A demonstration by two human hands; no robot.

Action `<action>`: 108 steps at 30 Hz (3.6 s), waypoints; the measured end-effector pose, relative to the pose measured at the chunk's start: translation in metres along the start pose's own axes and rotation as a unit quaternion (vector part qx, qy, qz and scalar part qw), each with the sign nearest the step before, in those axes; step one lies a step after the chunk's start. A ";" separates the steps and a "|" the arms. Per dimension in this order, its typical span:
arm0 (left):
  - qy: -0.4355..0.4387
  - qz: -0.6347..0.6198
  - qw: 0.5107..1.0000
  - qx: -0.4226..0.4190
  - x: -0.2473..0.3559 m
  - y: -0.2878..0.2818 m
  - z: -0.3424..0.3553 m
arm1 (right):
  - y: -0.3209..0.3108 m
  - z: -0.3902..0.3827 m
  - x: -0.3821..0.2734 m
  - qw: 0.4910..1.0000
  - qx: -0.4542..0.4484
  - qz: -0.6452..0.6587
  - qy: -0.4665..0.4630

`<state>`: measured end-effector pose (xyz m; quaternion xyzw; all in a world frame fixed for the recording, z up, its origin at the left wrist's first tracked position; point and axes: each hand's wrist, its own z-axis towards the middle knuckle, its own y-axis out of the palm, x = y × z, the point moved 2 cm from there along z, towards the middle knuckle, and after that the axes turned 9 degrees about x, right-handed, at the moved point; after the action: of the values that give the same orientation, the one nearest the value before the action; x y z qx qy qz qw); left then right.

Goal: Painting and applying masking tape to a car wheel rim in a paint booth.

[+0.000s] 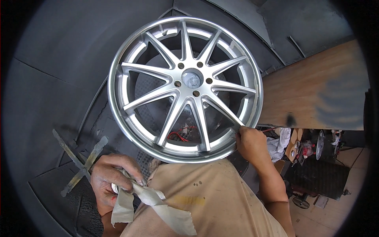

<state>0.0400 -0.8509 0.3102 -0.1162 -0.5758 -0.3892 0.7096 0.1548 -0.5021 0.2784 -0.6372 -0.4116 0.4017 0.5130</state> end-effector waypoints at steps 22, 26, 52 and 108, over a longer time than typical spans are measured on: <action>-0.023 -0.019 0.999 -0.033 -0.018 -0.010 0.028 | 0.000 0.009 0.086 0.926 0.337 0.057 0.160; -0.021 0.019 0.997 -0.070 -0.008 -0.001 0.030 | -0.129 0.011 0.147 0.799 0.554 0.151 0.181; 0.091 0.111 0.909 0.392 -0.022 0.169 -0.028 | -0.039 0.050 0.119 0.926 -0.036 0.332 -0.175; 0.049 0.003 0.908 0.416 -0.058 0.130 -0.037 | -0.010 0.067 0.083 0.941 -0.159 0.039 -0.296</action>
<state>0.1542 -0.7621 0.2835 0.2071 -0.6494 -0.1173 0.7222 0.1192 -0.4012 0.2710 -0.5786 -0.5781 0.5213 0.2436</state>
